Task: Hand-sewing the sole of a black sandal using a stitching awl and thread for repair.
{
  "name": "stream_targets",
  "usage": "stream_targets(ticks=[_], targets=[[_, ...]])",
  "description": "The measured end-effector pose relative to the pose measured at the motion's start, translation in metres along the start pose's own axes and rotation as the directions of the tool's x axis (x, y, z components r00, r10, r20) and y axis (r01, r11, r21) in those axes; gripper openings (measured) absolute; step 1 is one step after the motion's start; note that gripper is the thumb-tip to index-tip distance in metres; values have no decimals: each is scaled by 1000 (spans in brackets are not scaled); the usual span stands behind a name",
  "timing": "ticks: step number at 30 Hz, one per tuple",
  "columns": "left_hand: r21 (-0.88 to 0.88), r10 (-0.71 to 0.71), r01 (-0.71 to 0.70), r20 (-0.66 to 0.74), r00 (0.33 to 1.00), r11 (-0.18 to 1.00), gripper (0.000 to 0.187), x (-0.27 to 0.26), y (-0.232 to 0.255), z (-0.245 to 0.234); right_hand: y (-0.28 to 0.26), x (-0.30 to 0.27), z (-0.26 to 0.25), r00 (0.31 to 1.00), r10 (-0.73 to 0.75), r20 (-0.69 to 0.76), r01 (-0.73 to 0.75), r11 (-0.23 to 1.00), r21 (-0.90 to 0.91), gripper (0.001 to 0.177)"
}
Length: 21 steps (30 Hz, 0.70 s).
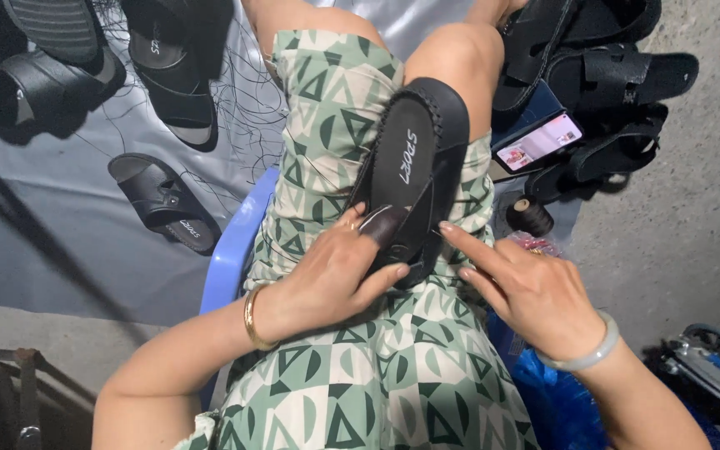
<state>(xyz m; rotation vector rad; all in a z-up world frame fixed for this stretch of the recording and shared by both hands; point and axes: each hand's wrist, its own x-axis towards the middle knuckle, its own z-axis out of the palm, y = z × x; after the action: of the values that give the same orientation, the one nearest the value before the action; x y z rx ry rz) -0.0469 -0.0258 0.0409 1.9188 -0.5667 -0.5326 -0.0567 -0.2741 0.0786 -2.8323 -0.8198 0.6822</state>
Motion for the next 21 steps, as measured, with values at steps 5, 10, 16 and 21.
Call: stream_targets(ticks=[5,10,16,21], targets=[[-114,26,-39,-119,993,993,23,-5,-5,-2,9,-1,-8,994,-54,92,55,998,-6,57],[-148,68,-52,104,992,988,13,9,11,5,17,1,-5,984,-31,176,34,999,-14,57],[165,-1,-10,70,998,986,41,11,26,64,36,6,6,983,-82,165,54,984,171,43],[552,60,21,-128,990,834,38,11,35,82,51,16,10,968,-189,168,135,947,291,34]])
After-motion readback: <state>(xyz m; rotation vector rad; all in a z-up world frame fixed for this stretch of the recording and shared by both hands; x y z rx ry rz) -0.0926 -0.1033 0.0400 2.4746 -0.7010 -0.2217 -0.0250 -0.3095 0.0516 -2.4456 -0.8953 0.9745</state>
